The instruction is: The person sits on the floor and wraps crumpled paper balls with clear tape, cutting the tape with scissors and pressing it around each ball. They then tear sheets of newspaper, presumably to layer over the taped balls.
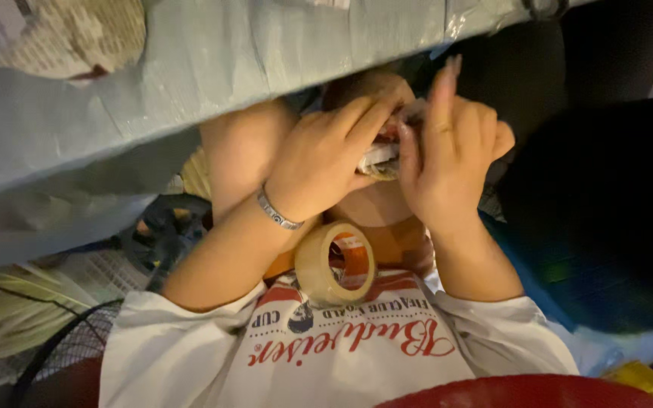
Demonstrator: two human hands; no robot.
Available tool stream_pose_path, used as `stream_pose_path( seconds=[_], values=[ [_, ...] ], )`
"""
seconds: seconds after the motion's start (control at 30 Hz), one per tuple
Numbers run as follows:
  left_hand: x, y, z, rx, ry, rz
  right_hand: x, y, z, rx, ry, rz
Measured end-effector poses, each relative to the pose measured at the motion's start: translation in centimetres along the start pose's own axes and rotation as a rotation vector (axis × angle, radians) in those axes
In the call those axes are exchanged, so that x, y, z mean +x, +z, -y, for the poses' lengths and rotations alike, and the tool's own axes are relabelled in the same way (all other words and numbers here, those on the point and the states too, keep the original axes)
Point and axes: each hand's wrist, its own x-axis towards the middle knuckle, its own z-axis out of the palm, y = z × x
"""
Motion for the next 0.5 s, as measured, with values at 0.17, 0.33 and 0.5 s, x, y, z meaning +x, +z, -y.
stream_pose_path(
  seconds=[0.17,0.33,0.5],
  values=[
    [-0.8,0.1,-0.1,0.047,0.027,0.026,-0.4,-0.3,-0.6,0.149,0.052,0.025],
    [-1.1,0.5,0.0,0.090,0.056,-0.001,0.8,-1.0,-2.2,0.274,0.044,0.110],
    [-1.4,0.8,0.1,0.096,0.067,-0.011,2.7,-1.8,-2.9,0.295,-0.070,0.220]
  ],
)
